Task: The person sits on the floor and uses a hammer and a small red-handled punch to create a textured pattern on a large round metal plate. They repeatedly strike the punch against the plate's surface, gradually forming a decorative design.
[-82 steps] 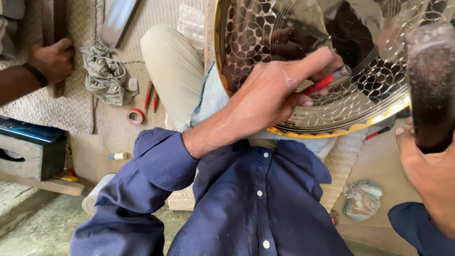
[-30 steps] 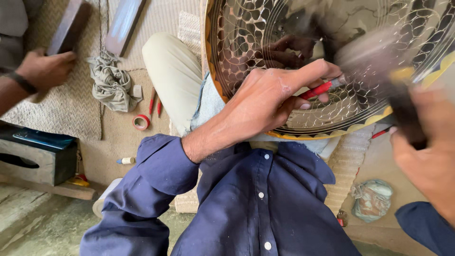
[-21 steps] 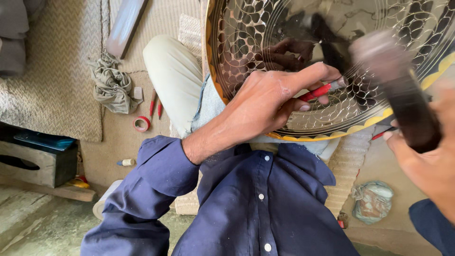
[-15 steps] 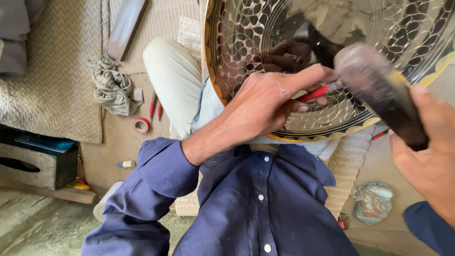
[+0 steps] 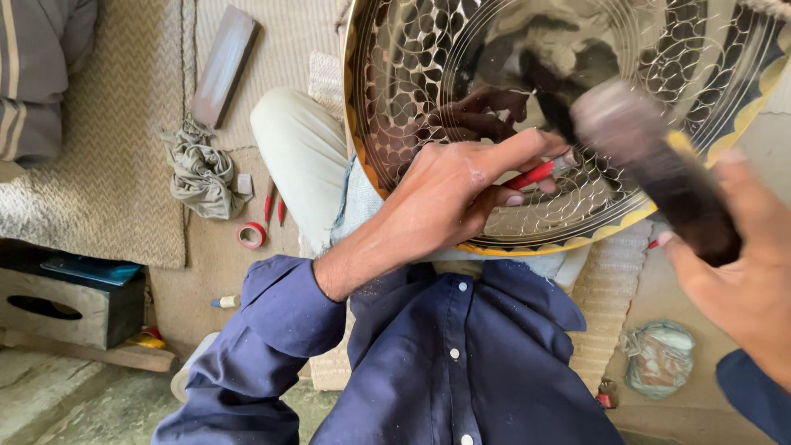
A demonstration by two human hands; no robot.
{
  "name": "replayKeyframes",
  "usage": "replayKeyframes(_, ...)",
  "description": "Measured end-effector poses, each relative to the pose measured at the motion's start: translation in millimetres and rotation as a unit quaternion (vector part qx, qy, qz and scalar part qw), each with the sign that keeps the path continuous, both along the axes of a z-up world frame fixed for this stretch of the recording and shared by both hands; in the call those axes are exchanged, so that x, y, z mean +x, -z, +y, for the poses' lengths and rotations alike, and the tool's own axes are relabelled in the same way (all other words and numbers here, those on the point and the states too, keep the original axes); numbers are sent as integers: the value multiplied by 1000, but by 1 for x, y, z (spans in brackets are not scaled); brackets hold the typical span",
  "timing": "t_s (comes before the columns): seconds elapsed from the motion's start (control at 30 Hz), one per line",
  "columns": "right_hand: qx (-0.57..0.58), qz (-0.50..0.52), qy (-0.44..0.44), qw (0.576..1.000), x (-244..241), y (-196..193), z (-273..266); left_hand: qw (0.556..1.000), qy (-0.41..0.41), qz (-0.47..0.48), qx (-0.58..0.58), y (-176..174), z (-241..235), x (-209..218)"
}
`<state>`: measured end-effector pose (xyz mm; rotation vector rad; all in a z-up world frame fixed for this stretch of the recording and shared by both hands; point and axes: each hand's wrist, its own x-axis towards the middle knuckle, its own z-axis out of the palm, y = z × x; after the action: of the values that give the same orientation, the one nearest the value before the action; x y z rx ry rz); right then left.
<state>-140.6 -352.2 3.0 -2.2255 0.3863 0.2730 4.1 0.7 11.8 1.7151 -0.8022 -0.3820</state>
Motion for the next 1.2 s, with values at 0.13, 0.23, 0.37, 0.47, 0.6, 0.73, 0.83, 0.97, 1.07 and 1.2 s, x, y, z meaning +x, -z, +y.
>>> replayKeyframes(0.13, -91, -25, -66, 993, 6, -16, 15, 1000, -2, -7, -21, -2, -1, -1)
replayKeyframes(0.23, -154, -106, -151, 971, 20, -34, 33, 1000, 1, 18, 17, -4, -2, 1)
replayKeyframes(0.37, -236, -129, -189, 945, 28, -44, 51, 1000, -2, -5, -20, -5, -2, -1)
replayKeyframes(0.47, -231, -176, -166, 942, 18, -33, 52, 998, -33, 4, -50, -6, -5, -3)
replayKeyframes(0.6, -22, -194, 63, 979, -16, 13, 53, 993, -99, 46, -43, -6, -8, -5)
replayKeyframes(0.73, 102, -310, 109, 939, -28, 71, 72, 989, -111, 102, 10, -9, -11, -6)
replayKeyframes(0.83, 92, -303, 145, 937, -25, 84, 83, 993, -91, 58, 44, -8, -18, -4)
replayKeyframes(0.97, 123, -276, 170, 938, -34, 65, 61, 999, -21, 33, 22, -9, -21, 1)
replayKeyframes(1.07, 144, -221, 162, 951, -38, 35, 43, 999, -1, 18, 28, -10, -23, 0)
replayKeyframes(1.2, 211, -183, 145, 949, -27, -6, 38, 998, -15, -10, 66, -8, -26, 0)
